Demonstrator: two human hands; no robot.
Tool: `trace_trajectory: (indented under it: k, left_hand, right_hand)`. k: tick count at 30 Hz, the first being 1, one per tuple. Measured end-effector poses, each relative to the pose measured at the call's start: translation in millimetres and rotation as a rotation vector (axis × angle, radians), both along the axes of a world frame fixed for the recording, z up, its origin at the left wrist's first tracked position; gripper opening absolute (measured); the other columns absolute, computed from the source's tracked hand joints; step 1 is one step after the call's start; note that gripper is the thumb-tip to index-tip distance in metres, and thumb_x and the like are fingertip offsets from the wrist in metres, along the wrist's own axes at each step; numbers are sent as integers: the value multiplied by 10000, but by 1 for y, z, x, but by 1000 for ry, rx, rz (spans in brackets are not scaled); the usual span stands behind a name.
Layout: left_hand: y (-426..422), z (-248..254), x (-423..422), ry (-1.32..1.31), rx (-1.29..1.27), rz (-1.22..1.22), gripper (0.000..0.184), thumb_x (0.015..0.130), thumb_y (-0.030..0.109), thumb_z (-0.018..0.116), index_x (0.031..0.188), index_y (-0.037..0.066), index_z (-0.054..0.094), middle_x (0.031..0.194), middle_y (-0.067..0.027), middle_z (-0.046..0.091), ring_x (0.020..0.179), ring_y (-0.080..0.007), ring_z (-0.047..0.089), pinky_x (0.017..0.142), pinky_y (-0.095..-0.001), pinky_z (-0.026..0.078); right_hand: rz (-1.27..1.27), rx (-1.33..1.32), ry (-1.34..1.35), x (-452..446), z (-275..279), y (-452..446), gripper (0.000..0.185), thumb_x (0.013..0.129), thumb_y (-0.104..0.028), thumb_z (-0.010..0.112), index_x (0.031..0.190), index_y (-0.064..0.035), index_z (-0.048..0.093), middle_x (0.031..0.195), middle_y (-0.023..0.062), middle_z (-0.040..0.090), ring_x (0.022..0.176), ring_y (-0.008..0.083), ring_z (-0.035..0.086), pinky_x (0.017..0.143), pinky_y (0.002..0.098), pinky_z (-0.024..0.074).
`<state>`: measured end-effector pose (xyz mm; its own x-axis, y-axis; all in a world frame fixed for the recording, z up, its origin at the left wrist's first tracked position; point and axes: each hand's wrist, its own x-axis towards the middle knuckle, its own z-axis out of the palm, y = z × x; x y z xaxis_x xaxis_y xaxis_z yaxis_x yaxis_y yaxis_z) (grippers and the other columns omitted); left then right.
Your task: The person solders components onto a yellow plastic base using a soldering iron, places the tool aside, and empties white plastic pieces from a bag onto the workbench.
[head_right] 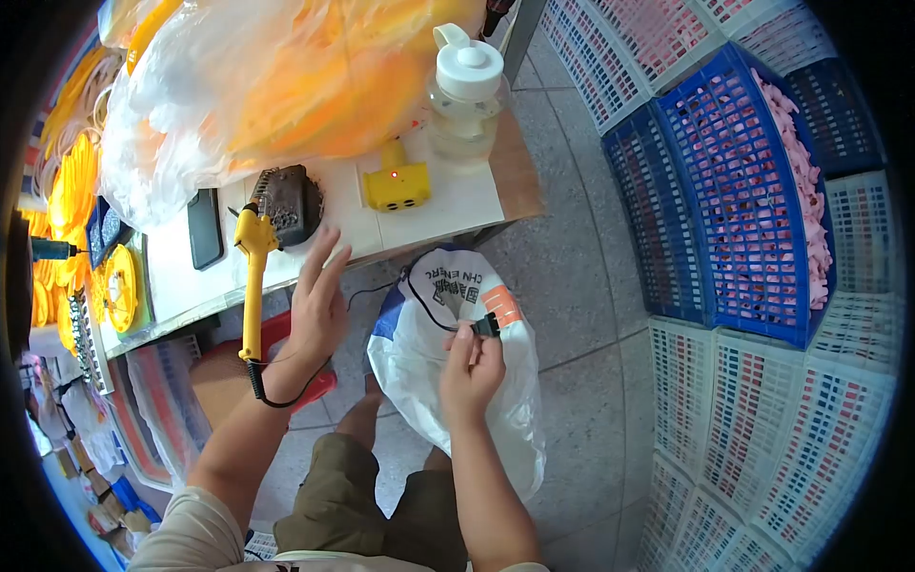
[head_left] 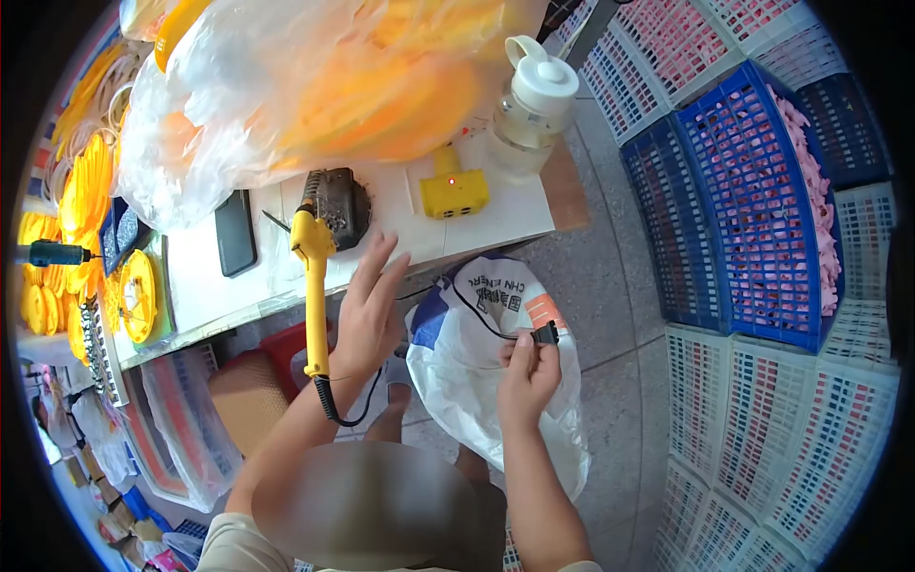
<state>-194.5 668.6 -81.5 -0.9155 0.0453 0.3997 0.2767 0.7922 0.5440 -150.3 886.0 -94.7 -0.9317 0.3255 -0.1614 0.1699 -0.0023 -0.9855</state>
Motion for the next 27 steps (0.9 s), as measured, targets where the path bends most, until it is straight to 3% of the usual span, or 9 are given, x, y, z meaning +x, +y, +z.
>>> trace_trajectory:
  k: [6,9,12,15,21,24,27]
  left_hand:
    - [-4,-18,37,-293,244,-140,481,866,-81,588,1339,1,558,1283,-216,619,1167,-396,624,933,-402,534]
    - [15,-22,20,-429,263,-26,368,899,10,608,1267,-3,601,1204,-212,655,1124,-370,649,881,-419,556]
    - [24,-33,5,-548,481,-104,313,924,75,627,1226,-9,631,1168,-209,684,1051,-355,683,845,-404,557]
    - [23,-44,-2,-616,554,-102,276,929,108,645,1181,-3,663,1082,-202,722,972,-339,710,815,-389,557]
    - [10,-39,14,-579,364,70,234,944,71,628,1165,25,689,1008,-178,747,941,-269,729,796,-369,555]
    - [5,-34,17,-742,483,88,256,965,83,620,1200,-7,669,1034,-173,744,920,-239,730,787,-349,561]
    - [-1,-63,24,-732,920,-52,348,981,87,592,1306,-40,591,1073,-166,732,860,-218,729,765,-319,569]
  right_hand:
    - [-64,-38,48,8,19,0,143,1018,-100,547,1070,20,605,880,67,673,743,103,630,674,253,505]
    - [125,105,61,16,7,8,132,1012,-81,543,1076,19,601,932,75,694,797,104,639,714,260,514]
    - [246,137,159,12,2,2,140,1020,-79,523,1092,16,597,998,87,709,851,99,635,746,247,504]
    - [289,80,45,5,17,-2,170,1045,-105,481,1135,14,563,1069,119,709,893,112,649,730,231,484]
    - [45,19,78,-11,14,-5,210,1066,-166,487,1161,16,531,1050,143,708,852,153,684,696,252,515]
    - [-14,37,118,-14,16,0,248,1078,-191,472,1193,25,511,1060,150,702,870,188,703,748,287,556]
    - [-71,58,172,-16,19,3,266,1081,-184,456,1216,41,495,1093,165,690,894,213,713,772,299,572]
